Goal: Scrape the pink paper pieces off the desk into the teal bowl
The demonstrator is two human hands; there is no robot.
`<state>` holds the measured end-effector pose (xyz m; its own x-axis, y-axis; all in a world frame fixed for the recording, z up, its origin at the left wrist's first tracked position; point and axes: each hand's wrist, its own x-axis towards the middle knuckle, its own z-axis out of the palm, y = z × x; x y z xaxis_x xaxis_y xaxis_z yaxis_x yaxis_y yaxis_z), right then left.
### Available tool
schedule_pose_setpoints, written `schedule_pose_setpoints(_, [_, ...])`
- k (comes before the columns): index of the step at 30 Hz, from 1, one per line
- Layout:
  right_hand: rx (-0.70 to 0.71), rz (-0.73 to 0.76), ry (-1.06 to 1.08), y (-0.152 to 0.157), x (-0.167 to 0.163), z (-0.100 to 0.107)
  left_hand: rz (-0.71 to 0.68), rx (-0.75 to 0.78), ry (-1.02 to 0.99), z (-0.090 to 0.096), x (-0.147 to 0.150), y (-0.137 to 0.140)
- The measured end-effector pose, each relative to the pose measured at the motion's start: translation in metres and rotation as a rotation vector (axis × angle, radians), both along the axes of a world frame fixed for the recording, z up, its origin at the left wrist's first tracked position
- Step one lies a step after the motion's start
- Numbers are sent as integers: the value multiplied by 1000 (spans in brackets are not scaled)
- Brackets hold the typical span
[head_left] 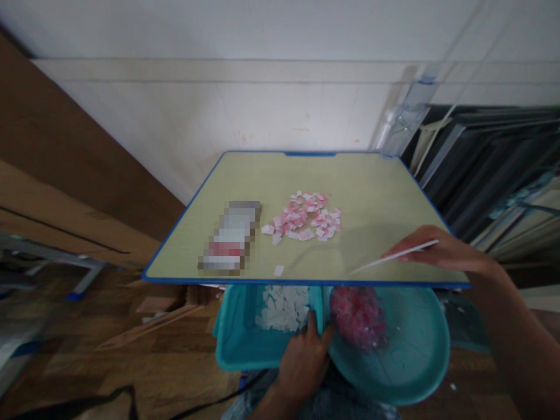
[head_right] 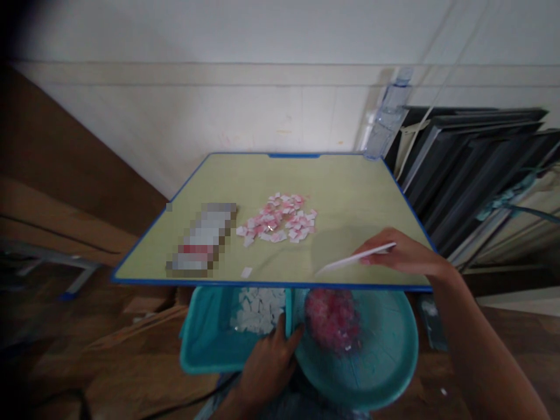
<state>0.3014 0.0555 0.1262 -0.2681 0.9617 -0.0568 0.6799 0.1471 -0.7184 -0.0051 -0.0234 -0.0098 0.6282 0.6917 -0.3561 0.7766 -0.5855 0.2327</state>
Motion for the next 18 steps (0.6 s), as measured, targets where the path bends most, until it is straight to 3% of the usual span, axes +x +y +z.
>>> schedule_pose_setpoints(6, [195, -61, -73, 22, -27, 1, 2, 15, -28, -2, -1, -1])
schedule_pose_setpoints(10, [169, 46, -88, 32, -33, 1, 10, 7, -42, -3, 0, -1])
schedule_pose_setpoints(14, [192, -5, -119, 32, -31, 3, 14, -1, -38, -3, 0, -1])
schedule_pose_setpoints(18, [129, 45, -130, 29, -28, 4, 8, -3, -26, -1, 1, -1])
